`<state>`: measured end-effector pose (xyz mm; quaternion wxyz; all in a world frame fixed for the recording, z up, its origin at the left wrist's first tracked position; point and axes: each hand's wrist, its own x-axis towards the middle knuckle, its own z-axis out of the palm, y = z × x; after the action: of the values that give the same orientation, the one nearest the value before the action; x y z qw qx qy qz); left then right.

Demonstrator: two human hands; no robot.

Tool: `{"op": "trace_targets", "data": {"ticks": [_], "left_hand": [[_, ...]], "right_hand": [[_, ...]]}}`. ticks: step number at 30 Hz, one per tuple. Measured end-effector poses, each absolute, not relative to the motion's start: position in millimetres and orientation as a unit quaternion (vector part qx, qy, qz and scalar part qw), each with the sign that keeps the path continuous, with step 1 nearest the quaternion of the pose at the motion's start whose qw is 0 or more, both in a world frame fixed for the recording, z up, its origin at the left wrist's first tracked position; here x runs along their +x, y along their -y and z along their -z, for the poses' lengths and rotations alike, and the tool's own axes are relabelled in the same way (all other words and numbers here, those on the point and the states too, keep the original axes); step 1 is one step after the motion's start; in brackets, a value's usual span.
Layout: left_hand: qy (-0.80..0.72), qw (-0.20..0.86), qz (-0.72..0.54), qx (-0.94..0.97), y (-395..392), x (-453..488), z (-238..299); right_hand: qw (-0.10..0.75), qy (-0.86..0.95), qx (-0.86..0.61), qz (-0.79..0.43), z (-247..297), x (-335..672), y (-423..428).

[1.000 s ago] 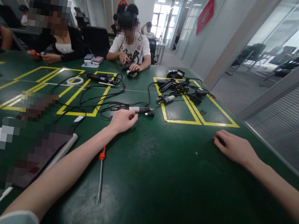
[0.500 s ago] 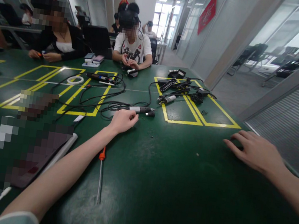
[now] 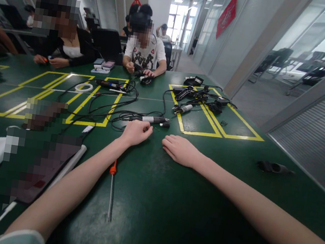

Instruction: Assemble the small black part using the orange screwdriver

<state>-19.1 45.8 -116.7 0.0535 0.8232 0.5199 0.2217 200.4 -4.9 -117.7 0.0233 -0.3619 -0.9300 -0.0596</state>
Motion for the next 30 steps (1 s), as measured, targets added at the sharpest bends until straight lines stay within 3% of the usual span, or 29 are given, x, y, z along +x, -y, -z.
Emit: {"op": "trace_targets", "data": {"ticks": [14, 22, 30], "left_hand": [[-0.508, 0.064, -0.213, 0.832, -50, -22, 119], [-0.513, 0.062, -0.205, 0.831, -49, -21, 119], [-0.508, 0.066, -0.207, 0.834, -49, -22, 120]], "right_hand": [[0.018, 0.85, -0.511, 0.125, 124, 396, 33], [0.017, 0.799, -0.589, 0.117, 120, 443, 53], [0.178, 0.671, -0.72, 0.028, 93, 483, 58]]}}
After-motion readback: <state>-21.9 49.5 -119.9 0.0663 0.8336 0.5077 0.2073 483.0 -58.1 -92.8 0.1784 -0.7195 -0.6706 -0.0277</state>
